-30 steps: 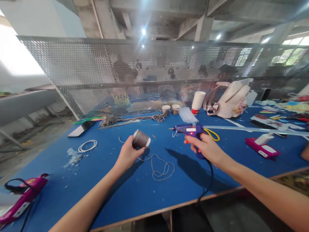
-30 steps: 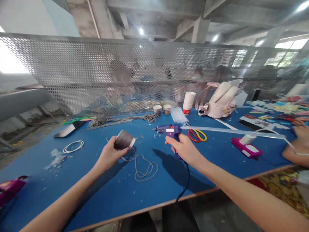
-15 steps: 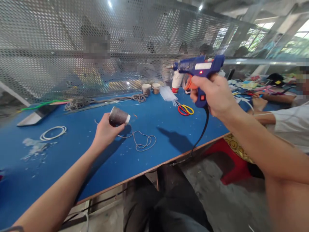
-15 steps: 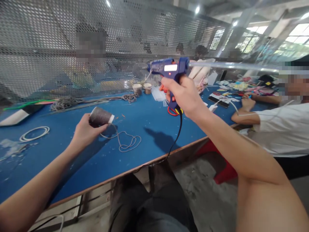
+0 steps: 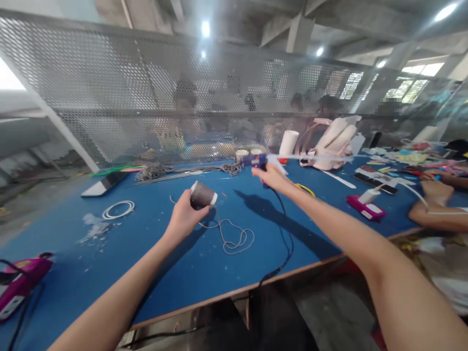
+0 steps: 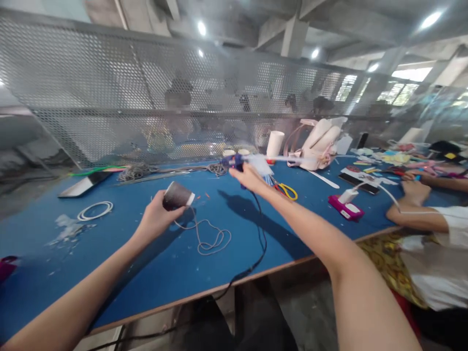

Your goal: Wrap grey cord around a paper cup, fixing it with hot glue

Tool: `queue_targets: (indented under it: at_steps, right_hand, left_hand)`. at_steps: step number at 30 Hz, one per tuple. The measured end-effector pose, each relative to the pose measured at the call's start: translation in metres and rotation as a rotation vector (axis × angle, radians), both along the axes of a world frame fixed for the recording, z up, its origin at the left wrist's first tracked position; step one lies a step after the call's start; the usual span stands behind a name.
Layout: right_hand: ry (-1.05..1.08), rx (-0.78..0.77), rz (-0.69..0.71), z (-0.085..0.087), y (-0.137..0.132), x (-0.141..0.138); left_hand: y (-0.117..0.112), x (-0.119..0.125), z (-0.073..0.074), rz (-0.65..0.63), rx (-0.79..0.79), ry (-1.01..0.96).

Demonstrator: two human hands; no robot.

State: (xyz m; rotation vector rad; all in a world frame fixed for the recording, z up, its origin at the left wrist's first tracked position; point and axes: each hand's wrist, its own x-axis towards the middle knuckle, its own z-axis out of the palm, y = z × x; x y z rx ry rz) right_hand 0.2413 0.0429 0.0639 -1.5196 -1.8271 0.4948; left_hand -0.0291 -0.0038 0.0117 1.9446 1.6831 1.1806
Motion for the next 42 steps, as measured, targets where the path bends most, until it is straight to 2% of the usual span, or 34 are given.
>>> queue_targets:
  at_steps: [3, 5, 9, 13, 19, 21, 23, 26, 28, 31, 33, 37, 42]
  right_hand:
    - [-0.053, -0.035, 0.034, -0.043, 0.01, -0.013]
    - [-0.087, -0.057, 0.03, -0.065, 0.014, -0.02]
    - [-0.136, -0.087, 0.002, -0.089, 0.019, -0.027]
    - [-0.144, -0.084, 0.013, -0.087, 0.015, -0.02]
    - [-0.22, -0.074, -0.062, -0.055, -0.01, 0.006]
    - [-0.237, -0.075, -0.032, -0.048, -0.02, 0.006]
    - [-0.198, -0.086, 0.053, -0.048, -0.028, -0.002]
    - [0.048, -0.115, 0.262, -0.063, -0.039, -0.024]
    - [0.244, -0.129, 0.352, -0.077, -0.044, -0.039]
    - [0.522, -0.168, 0.37, -0.095, -0.051, -0.057]
    - [0.691, -0.229, 0.352, -0.101, -0.053, -0.065]
    - [0.934, -0.387, 0.33, -0.099, -0.061, -0.075]
    - [1.108, -0.554, 0.456, -0.09, -0.076, -0.083]
  left_hand:
    - [-0.001, 0.0, -0.006, -0.032, -0.012, -0.03]
    - [-0.001, 0.001, -0.01, -0.06, -0.025, -0.04]
    - [-0.002, 0.003, -0.016, -0.06, -0.029, -0.062]
    - [-0.006, 0.005, -0.019, -0.056, -0.035, -0.049]
    - [-0.009, 0.006, -0.023, -0.055, 0.012, 0.002]
    - [-0.009, 0.006, -0.025, -0.053, 0.047, 0.005]
    - [-0.01, 0.007, -0.026, -0.051, 0.084, 0.001]
    - [-0.011, 0.01, -0.029, -0.05, 0.134, -0.001]
    - [-0.013, 0.013, -0.029, -0.053, 0.152, 0.001]
    - [-0.017, 0.015, -0.029, -0.065, 0.164, -0.003]
    - [-0.019, 0.016, -0.028, -0.06, 0.158, -0.01]
    - [-0.023, 0.019, -0.031, -0.054, 0.138, -0.034]
    - [-0.029, 0.021, -0.042, -0.09, 0.164, -0.052]
